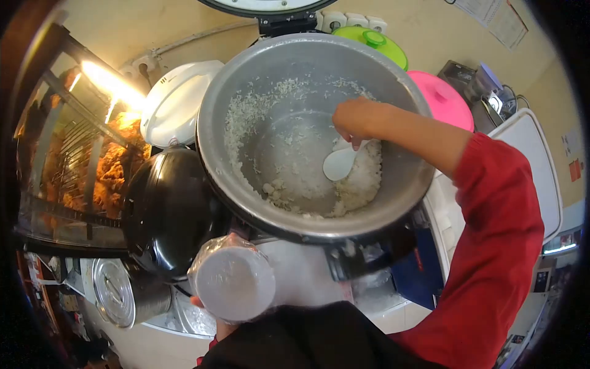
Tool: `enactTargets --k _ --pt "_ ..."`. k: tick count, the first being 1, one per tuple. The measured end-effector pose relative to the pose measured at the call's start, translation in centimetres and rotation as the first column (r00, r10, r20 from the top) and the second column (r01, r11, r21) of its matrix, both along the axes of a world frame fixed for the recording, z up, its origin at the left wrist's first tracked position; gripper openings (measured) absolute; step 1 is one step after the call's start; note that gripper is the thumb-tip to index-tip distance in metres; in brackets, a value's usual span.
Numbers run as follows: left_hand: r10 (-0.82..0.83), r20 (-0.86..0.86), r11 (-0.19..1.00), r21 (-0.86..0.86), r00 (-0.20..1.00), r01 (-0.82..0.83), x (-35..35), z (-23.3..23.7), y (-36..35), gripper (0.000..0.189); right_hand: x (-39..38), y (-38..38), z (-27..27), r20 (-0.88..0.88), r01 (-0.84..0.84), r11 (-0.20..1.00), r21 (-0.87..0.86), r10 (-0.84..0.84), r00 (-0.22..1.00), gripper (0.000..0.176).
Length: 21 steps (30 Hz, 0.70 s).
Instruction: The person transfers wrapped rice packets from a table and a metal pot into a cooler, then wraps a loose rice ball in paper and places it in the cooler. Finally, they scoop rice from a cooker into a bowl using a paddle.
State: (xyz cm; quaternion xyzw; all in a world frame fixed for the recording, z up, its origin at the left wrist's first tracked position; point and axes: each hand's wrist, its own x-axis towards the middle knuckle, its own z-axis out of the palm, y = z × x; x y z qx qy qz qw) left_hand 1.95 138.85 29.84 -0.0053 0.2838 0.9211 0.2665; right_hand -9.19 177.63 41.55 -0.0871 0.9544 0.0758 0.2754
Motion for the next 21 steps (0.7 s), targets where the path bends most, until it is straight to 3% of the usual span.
enactTargets --k 2,5,8,11,13,16,19,21 --pt "0.006 0.005 0.999 -0.048 1.0 -0.006 -0.6 -0.2 0.4 0.084 -2.3 0.2 -2.3 0.212 -0.055 0.982 0.181 0.015 0.977 0.031" --pt "0.019 0.024 0.994 -0.104 1.0 -0.016 -0.9 -0.9 0.4 0.083 -2.9 0.7 -4.6 0.3 -0.059 0.979 0.194 -0.002 0.954 0.032" --pt "0.005 0.041 0.992 -0.129 0.999 0.0 -1.1 -1.4 1.0 0.082 -2.4 0.6 -4.4 0.308 -0.113 0.982 0.153 0.061 0.949 0.026" --pt "-0.03 0.046 0.989 -0.143 0.999 0.037 -1.4 -1.5 2.0 0.081 -1.0 -1.5 0.2 0.025 -0.05 0.996 0.076 0.048 0.999 0.018" --pt "-0.047 0.05 0.988 -0.148 0.998 0.054 -1.5 -1.4 2.6 0.081 0.7 -2.7 3.3 -0.133 0.102 0.993 0.062 -0.093 0.987 0.013" --pt "-0.051 0.049 0.985 -0.16 0.997 0.059 -1.7 -1.2 3.0 0.08 2.6 -2.7 5.5 0.054 0.124 0.938 0.323 -0.15 0.987 0.011" --pt "-0.039 0.051 0.982 -0.184 0.998 0.047 -1.8 -1.1 2.6 0.079 4.3 -3.9 4.9 0.122 -0.009 0.885 0.465 -0.054 0.991 0.01" --pt "-0.021 0.052 0.977 -0.21 0.998 0.031 -1.7 -1.2 2.0 0.078 4.5 -3.8 3.0 0.182 -0.011 0.875 0.484 -0.089 0.979 0.01"
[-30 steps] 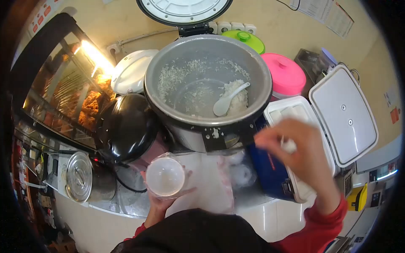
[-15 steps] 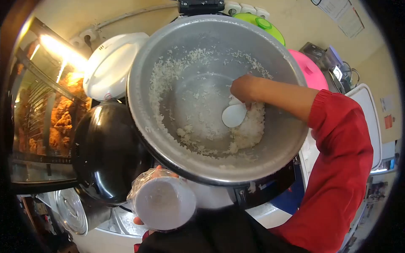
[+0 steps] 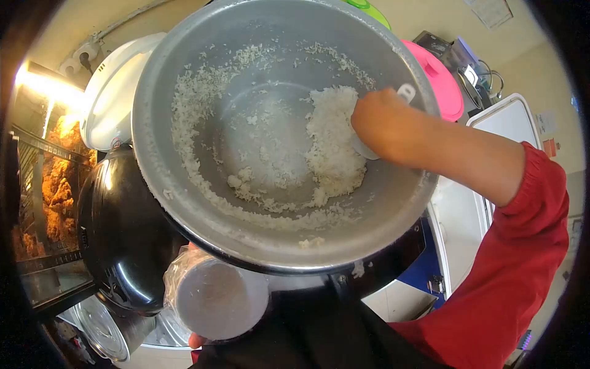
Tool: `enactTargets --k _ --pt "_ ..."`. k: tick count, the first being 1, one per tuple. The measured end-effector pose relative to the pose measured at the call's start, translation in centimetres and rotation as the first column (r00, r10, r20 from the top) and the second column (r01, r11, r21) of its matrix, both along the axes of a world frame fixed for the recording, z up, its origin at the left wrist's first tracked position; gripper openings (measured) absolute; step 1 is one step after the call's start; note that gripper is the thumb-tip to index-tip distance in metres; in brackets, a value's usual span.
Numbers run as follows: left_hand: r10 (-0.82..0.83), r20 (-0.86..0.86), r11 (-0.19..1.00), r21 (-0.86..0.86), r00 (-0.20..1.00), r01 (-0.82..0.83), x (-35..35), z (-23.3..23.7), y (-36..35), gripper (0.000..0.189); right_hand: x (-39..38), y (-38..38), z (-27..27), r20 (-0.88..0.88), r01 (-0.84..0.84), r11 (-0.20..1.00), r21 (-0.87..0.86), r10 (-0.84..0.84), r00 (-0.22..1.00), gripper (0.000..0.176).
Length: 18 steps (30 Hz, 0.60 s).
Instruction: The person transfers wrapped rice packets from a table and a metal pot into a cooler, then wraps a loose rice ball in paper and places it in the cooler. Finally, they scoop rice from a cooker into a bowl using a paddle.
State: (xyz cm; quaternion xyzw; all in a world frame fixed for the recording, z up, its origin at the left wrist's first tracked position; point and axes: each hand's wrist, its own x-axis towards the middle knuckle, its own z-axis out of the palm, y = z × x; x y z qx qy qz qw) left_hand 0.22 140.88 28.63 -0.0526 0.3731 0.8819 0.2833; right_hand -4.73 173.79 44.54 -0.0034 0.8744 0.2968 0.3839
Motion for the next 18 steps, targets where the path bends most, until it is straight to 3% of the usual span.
enactTargets --k 10,18 --pt "0.095 0.038 0.991 -0.095 0.995 -0.091 0.3 -0.7 -2.2 0.075 -1.0 4.4 -4.7 0.164 -0.019 0.937 -0.348 0.081 0.983 0.012" --pt "0.161 0.104 0.979 -0.146 0.981 -0.145 0.1 1.0 -2.7 0.073 -4.2 2.7 -6.2 0.268 -0.102 0.878 -0.467 0.251 0.93 0.016"
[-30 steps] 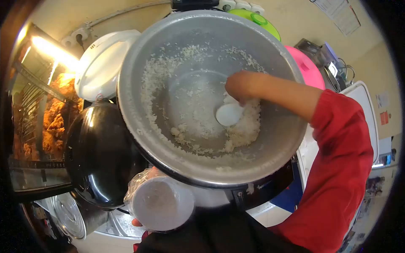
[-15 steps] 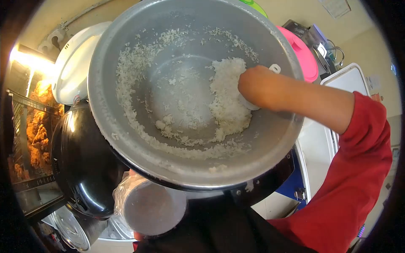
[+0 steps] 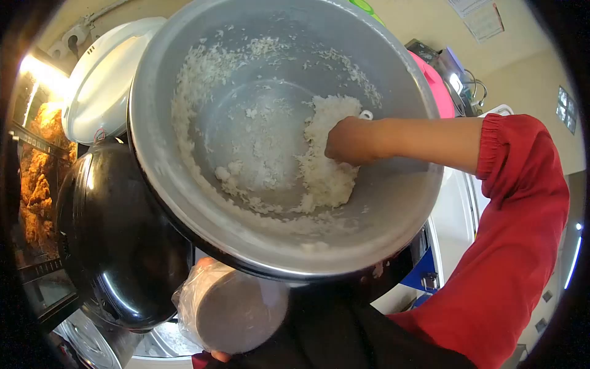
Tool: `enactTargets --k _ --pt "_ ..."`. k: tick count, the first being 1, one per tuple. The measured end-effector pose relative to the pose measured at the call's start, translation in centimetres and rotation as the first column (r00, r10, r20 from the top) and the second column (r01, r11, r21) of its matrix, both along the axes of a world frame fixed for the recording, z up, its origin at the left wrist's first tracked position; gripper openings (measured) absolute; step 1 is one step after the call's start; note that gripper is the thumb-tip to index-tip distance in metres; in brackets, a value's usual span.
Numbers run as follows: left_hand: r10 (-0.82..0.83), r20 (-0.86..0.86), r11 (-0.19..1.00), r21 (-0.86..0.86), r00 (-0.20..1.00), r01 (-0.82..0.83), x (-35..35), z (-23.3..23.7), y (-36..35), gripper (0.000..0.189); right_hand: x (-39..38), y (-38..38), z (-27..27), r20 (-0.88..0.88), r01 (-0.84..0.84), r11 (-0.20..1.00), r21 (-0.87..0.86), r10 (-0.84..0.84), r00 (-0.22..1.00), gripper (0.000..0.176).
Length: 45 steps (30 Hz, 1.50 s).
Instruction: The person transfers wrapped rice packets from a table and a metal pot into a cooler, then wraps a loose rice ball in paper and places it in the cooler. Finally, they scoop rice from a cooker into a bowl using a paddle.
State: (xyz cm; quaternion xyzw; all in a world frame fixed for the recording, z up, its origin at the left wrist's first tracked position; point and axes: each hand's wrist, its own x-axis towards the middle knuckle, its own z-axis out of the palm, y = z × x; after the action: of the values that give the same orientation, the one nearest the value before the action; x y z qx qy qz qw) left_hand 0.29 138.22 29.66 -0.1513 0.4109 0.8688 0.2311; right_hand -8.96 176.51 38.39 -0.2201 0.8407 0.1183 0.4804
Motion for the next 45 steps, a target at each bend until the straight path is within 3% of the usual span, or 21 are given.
enactTargets --k 7,10,13,22,25,26,29,32,35,38,41,42,45 --pt "0.056 0.111 0.995 -0.09 0.992 -0.046 -0.9 3.4 0.0 0.071 -5.5 -3.0 0.0 0.184 0.146 0.95 -0.276 -0.097 0.978 0.018" --pt "0.07 0.084 0.993 -0.104 0.994 -0.061 -1.0 3.5 -0.3 0.07 -6.9 -3.2 -0.8 0.198 0.292 0.874 -0.389 -0.231 0.953 0.018" --pt "0.091 0.082 0.989 -0.128 0.992 -0.081 -1.3 4.4 -0.1 0.069 -8.4 -3.4 -1.1 0.172 0.233 0.784 -0.575 -0.163 0.972 0.021" --pt "0.104 -0.03 0.985 -0.134 0.994 -0.107 -4.5 6.8 2.3 0.066 -9.7 -1.4 1.7 0.231 0.4 0.73 -0.554 -0.327 0.916 0.015" --pt "0.08 -0.121 0.991 -0.097 0.989 -0.092 -6.2 8.0 3.0 0.065 -9.6 -1.0 4.7 0.241 0.562 0.559 -0.61 -0.544 0.803 0.017" --pt "0.086 -0.147 0.992 -0.082 0.985 -0.098 -7.0 8.7 3.6 0.065 -10.3 -0.9 6.7 0.087 0.46 0.668 -0.585 -0.512 0.855 0.022" --pt "0.102 -0.223 0.994 0.001 0.969 -0.105 -10.1 11.0 6.0 0.064 -10.9 -0.7 11.0 -0.11 0.298 0.582 -0.757 -0.563 0.819 0.024" --pt "0.105 -0.245 0.988 0.137 0.964 -0.073 -13.4 14.1 9.0 0.063 -9.9 -3.8 17.2 -0.182 0.342 0.484 -0.806 -0.751 0.634 0.023" --pt "0.082 -0.156 0.949 0.315 0.984 -0.029 -15.4 17.5 12.1 0.062 -9.9 -6.8 19.1 -0.455 0.107 0.598 -0.794 -0.702 0.548 0.02" --pt "0.013 -0.073 0.846 0.533 0.997 0.028 -11.9 20.3 13.2 0.064 -2.4 -9.8 19.5 -0.797 -0.009 0.85 -0.526 -0.489 0.354 0.016" --pt "-0.044 -0.079 0.782 0.618 0.996 0.083 -10.6 21.0 12.3 0.069 0.5 -10.8 20.6 -0.993 -0.23 0.971 -0.062 -0.037 0.113 0.018" --pt "-0.071 -0.089 0.759 0.641 0.994 0.111 -10.2 20.6 11.8 0.071 1.0 -10.5 21.0 -1.0 -0.282 0.959 -0.011 -0.008 0.012 0.024" --pt "-0.093 -0.132 0.663 0.731 0.987 0.161 -8.6 19.5 10.1 0.069 3.6 -11.6 24.2 -0.991 -0.286 0.95 -0.124 -0.134 -0.016 0.023"
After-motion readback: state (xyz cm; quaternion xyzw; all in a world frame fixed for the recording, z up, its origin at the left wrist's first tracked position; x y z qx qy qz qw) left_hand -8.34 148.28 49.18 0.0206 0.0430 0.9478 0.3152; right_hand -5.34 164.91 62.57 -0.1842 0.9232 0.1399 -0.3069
